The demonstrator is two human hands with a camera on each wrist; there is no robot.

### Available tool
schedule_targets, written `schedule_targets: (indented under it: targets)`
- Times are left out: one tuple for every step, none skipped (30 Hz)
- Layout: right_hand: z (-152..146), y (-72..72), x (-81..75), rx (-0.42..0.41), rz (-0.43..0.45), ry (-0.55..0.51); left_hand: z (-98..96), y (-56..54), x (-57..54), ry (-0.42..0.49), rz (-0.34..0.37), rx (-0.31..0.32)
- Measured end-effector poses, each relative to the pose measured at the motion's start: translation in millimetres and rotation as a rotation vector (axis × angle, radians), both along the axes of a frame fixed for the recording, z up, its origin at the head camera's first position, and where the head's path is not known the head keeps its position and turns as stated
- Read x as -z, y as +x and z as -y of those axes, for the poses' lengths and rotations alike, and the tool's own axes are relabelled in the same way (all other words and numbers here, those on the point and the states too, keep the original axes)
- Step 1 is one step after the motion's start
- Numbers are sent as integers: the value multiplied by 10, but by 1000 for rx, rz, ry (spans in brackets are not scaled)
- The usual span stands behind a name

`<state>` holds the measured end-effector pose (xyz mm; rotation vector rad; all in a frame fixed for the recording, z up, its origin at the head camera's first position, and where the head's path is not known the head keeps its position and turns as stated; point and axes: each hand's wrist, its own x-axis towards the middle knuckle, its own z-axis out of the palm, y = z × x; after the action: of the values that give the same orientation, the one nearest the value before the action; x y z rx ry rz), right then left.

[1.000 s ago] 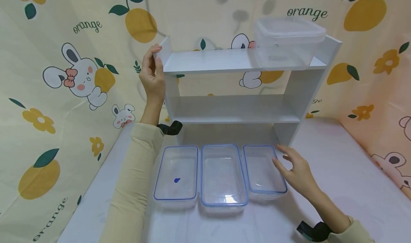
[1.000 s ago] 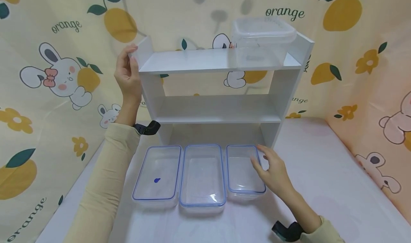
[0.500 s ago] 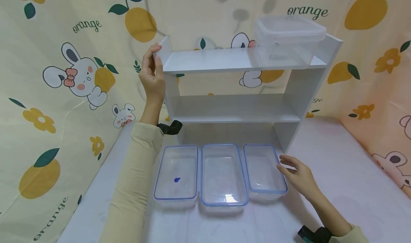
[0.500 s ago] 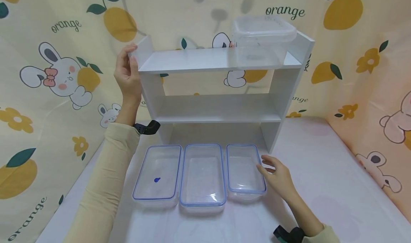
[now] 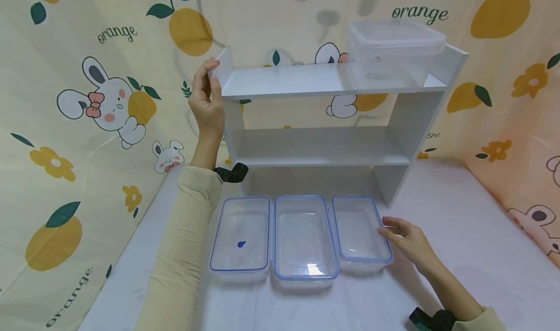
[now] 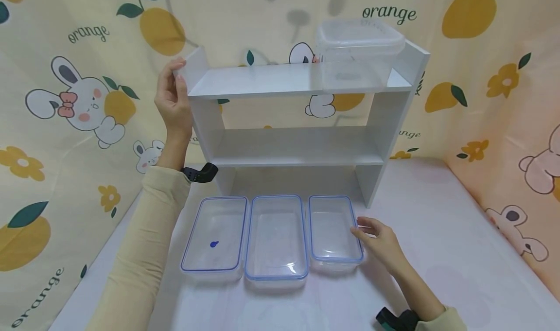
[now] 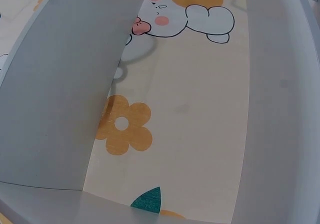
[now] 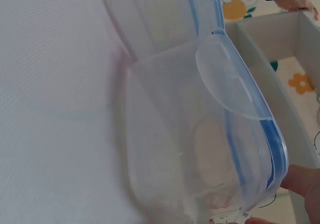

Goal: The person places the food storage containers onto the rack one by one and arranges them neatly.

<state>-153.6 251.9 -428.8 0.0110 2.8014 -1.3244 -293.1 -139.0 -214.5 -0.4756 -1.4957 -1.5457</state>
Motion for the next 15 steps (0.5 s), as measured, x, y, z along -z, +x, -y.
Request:
schedule_targets:
  targets:
    - [-4,-2,5,-3,15,-14,0,1,0,1,1,0]
    - [-9,-7,13,-9,26,-38,0,3,0,2,0,2]
    - [-13,-10,20,-12,36,-60,0,6,-1,4,0,4]
    - [-18,-14,29,-13,47,-80,0,7,0,5,-1,4]
    - [-22,-18,35,-10,63,-99,0,9,0,6,-3,5]
    - [-28,-23,42,-10,78,-123,1,8,0,3,-5,4]
    - [-34,-29,48,-9,90,-144,2,9,0,3,-6,4]
    - [-42,-33,55,-11,104,-162,2,9,0,2,-7,3]
    - [-46,-36,57,-7,122,-180,3,9,0,1,-6,0]
    - [-51,-39,62,-6,140,-195,5,7,1,-3,-9,-2]
    - [-56,-40,65,-9,157,-211,5,7,1,-4,-10,-3]
    - [-62,-45,71,-13,174,-227,6,6,2,-4,-11,-3]
    - [-68,-50,74,-13,191,-239,6,5,3,-5,-14,-2]
    - [-73,-53,77,-13,209,-249,7,2,6,-8,-18,-2]
    - [-78,-59,80,-8,225,-262,8,0,8,-11,-22,0]
